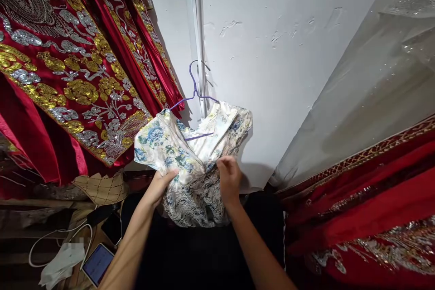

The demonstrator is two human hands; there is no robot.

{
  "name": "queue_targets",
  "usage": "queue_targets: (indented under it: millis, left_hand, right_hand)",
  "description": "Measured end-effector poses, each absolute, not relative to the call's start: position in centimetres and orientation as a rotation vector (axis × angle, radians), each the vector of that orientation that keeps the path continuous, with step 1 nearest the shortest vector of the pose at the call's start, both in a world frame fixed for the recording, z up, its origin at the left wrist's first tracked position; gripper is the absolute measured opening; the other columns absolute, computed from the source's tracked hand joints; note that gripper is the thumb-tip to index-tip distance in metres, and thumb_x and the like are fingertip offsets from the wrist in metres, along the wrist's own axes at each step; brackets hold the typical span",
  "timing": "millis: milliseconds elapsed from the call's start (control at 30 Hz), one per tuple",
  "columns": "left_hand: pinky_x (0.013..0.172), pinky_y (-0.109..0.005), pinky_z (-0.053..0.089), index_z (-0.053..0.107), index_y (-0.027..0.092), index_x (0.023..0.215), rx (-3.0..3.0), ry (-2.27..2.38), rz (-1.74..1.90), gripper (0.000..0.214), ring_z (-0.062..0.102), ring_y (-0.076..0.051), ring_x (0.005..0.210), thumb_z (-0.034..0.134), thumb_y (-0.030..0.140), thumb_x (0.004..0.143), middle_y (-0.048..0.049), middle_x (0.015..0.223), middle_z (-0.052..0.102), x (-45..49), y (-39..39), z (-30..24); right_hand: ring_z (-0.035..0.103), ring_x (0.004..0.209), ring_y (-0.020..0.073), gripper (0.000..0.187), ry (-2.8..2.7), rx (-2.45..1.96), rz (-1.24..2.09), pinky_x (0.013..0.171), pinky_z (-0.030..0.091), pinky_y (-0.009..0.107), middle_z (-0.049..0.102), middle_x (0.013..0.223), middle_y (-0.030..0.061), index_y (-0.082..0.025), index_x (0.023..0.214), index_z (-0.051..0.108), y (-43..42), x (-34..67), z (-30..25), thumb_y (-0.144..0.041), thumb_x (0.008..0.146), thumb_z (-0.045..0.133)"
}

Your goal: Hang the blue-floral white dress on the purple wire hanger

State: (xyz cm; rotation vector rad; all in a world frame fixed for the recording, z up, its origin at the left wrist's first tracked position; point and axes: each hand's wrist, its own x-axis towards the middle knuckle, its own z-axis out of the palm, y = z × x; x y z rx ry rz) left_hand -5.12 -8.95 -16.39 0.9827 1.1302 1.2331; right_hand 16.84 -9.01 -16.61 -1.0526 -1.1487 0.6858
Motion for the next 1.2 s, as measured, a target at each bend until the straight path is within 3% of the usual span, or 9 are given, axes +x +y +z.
queue_targets:
  millis: [67, 267, 467, 567, 667, 933, 1100, 1200]
  left_hand:
    - [0.120, -0.046, 0.036, 0.051, 0.020, 0.143, 0.968, 1.114, 1.233, 0.074, 0.050, -0.032, 0.139, 0.081, 0.034, 0.077, -0.0132, 0.148, 0.055, -5.1, -8.8, -16.5]
    - [0.116, -0.046, 0.039, 0.055, 0.019, 0.137, 0.985, 1.206, 1.385, 0.064, 0.054, -0.032, 0.134, 0.078, 0.040, 0.081, -0.0147, 0.138, 0.062, -4.5, -9.5, -17.1]
    - [0.111, -0.044, 0.041, 0.054, 0.022, 0.127, 1.330, 1.705, 2.153, 0.051, 0.053, -0.027, 0.127, 0.076, 0.029, 0.081, -0.0117, 0.132, 0.056, -2.3, -11.6, -21.2]
    - [0.096, -0.038, 0.048, 0.060, 0.022, 0.112, 1.865, 1.483, 1.725, 0.030, 0.060, -0.024, 0.107, 0.066, 0.015, 0.083, -0.0083, 0.110, 0.062, 0.1, -12.0, -22.6]
    - [0.076, -0.030, 0.048, 0.060, 0.020, 0.097, 1.892, 1.324, 1.471, 0.016, 0.060, -0.019, 0.084, 0.053, 0.009, 0.087, -0.0045, 0.089, 0.061, 2.2, -11.7, -22.7]
    - [0.067, -0.027, 0.041, 0.057, 0.019, 0.080, 2.042, 1.270, 1.242, 0.018, 0.057, -0.018, 0.077, 0.047, 0.016, 0.095, -0.0044, 0.080, 0.059, 3.2, -10.6, -24.0]
    - [0.074, -0.031, 0.046, 0.062, 0.019, 0.084, 2.068, 1.288, 1.222, 0.010, 0.061, -0.021, 0.083, 0.056, 0.016, 0.091, -0.0057, 0.085, 0.064, 2.1, -9.2, -23.0]
    - [0.085, -0.034, 0.050, 0.064, 0.022, 0.112, 1.999, 1.216, 1.412, 0.019, 0.063, -0.021, 0.095, 0.058, 0.025, 0.095, -0.0075, 0.101, 0.067, 1.4, -7.9, -18.2]
  right_hand:
    - [0.052, 0.051, 0.0183, 0.031, -1.285, -1.097, 0.894, 0.048, 0.044, 0.031, 0.057, 0.061, 0.0001, -0.026, 0.074, 0.059, -9.1, 16.1, -19.3, -0.054, 0.088, 0.062]
    - [0.050, 0.056, 0.0177, 0.037, -1.337, -1.102, 1.098, 0.053, 0.040, 0.031, 0.062, 0.070, 0.0054, -0.021, 0.074, 0.065, -9.1, 14.9, -21.3, -0.053, 0.090, 0.059]
    - [0.041, 0.051, 0.0145, 0.031, -1.230, -1.121, 1.213, 0.048, 0.029, 0.029, 0.060, 0.062, 0.0039, -0.019, 0.075, 0.072, -11.2, 15.2, -20.0, -0.044, 0.089, 0.060]
    - [0.040, 0.046, 0.0133, 0.030, -1.329, -1.084, 1.349, 0.047, 0.027, 0.029, 0.064, 0.058, 0.0043, -0.019, 0.073, 0.075, -11.9, 14.5, -18.9, -0.042, 0.086, 0.062]
    - [0.039, 0.041, 0.0111, 0.027, -1.336, -1.064, 1.436, 0.044, 0.027, 0.027, 0.065, 0.054, 0.0046, -0.018, 0.068, 0.074, -11.0, 14.4, -16.8, -0.038, 0.082, 0.064]
    - [0.039, 0.040, 0.0045, 0.022, -1.146, -0.859, 1.234, 0.035, 0.021, 0.019, 0.062, 0.056, 0.0031, -0.011, 0.077, 0.075, -4.2, 16.9, -4.4, -0.033, 0.075, 0.076]
    - [0.042, 0.041, 0.0048, 0.019, -1.195, -0.755, 1.141, 0.036, 0.027, 0.018, 0.063, 0.057, 0.0034, -0.010, 0.077, 0.073, -3.3, 15.9, -1.0, -0.029, 0.080, 0.070]
    - [0.044, 0.041, 0.0055, 0.020, -1.244, -0.761, 1.184, 0.036, 0.027, 0.017, 0.062, 0.056, 0.0019, -0.013, 0.077, 0.071, -3.9, 15.1, -1.8, -0.032, 0.082, 0.069]
